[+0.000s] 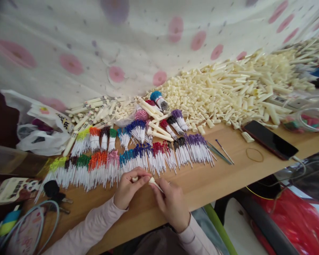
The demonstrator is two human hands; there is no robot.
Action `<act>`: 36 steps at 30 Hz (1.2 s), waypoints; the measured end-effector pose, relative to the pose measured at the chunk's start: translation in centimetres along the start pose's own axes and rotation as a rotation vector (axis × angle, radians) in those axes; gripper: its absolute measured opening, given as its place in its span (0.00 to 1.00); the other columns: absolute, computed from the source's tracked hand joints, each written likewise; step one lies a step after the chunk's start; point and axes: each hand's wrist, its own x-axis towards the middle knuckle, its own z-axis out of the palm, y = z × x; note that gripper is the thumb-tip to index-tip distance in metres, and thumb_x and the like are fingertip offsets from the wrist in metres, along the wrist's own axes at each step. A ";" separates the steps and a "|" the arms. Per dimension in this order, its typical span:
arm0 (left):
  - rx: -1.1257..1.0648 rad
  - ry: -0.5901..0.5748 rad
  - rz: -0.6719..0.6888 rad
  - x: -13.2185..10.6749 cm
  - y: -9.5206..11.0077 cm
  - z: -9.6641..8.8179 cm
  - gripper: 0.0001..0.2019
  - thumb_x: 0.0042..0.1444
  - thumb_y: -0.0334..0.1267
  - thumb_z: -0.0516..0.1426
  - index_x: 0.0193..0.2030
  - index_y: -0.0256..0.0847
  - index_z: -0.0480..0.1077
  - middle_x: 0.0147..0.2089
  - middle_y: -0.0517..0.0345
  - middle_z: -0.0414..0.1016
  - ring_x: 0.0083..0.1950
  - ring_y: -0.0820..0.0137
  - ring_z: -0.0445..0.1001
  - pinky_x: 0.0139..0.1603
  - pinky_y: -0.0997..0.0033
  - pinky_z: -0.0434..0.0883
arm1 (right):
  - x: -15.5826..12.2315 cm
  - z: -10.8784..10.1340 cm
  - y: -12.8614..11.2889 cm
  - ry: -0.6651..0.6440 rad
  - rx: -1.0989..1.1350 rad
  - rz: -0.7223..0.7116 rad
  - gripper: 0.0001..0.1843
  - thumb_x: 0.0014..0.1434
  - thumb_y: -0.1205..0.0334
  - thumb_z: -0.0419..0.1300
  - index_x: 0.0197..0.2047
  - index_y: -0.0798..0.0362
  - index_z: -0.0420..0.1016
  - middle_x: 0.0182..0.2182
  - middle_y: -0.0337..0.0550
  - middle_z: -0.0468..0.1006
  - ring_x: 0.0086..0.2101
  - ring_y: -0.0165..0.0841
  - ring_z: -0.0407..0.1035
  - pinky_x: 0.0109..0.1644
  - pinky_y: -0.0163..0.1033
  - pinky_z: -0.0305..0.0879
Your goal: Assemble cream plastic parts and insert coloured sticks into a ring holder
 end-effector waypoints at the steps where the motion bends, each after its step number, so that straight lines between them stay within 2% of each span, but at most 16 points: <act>1: -0.025 -0.004 -0.007 0.0 -0.1 0.1 0.08 0.53 0.42 0.63 0.33 0.40 0.80 0.35 0.55 0.74 0.38 0.69 0.72 0.40 0.71 0.66 | 0.0 0.0 0.0 0.008 -0.012 -0.002 0.13 0.68 0.57 0.50 0.34 0.53 0.70 0.22 0.39 0.74 0.22 0.30 0.69 0.27 0.32 0.57; 4: -0.082 -0.015 -0.030 0.0 -0.5 0.2 0.07 0.53 0.42 0.63 0.34 0.42 0.81 0.37 0.56 0.73 0.41 0.68 0.72 0.44 0.71 0.66 | 0.0 0.0 0.1 0.022 -0.028 -0.019 0.13 0.69 0.58 0.49 0.35 0.53 0.68 0.22 0.38 0.74 0.22 0.31 0.70 0.26 0.32 0.57; 8: -0.114 -0.005 -0.053 0.0 -0.6 0.4 0.07 0.52 0.42 0.64 0.32 0.41 0.80 0.36 0.57 0.71 0.38 0.70 0.71 0.42 0.71 0.66 | 0.0 -0.1 0.0 0.003 -0.030 -0.039 0.13 0.69 0.57 0.47 0.37 0.53 0.67 0.24 0.39 0.75 0.23 0.31 0.71 0.27 0.32 0.58; 12: -0.030 -0.018 0.020 -0.1 -0.1 0.2 0.08 0.53 0.42 0.63 0.31 0.40 0.78 0.35 0.56 0.70 0.37 0.70 0.69 0.39 0.72 0.65 | -0.2 -0.1 -0.1 -0.021 -0.091 -0.042 0.15 0.69 0.59 0.46 0.33 0.53 0.66 0.21 0.39 0.71 0.23 0.32 0.69 0.27 0.33 0.55; 19: 0.104 -0.032 0.142 -0.4 0.4 0.3 0.08 0.58 0.39 0.60 0.31 0.38 0.77 0.37 0.54 0.70 0.37 0.70 0.69 0.37 0.72 0.64 | -0.2 0.0 -0.1 0.024 -0.141 -0.095 0.17 0.69 0.61 0.46 0.28 0.52 0.63 0.18 0.37 0.65 0.20 0.29 0.63 0.26 0.34 0.50; 36: 0.171 0.007 0.146 -0.2 0.2 0.3 0.08 0.57 0.38 0.59 0.30 0.37 0.76 0.36 0.53 0.71 0.38 0.68 0.71 0.39 0.70 0.67 | 0.5 0.2 0.1 -0.073 0.135 0.027 0.18 0.69 0.60 0.48 0.26 0.51 0.58 0.19 0.33 0.60 0.20 0.26 0.58 0.26 0.32 0.50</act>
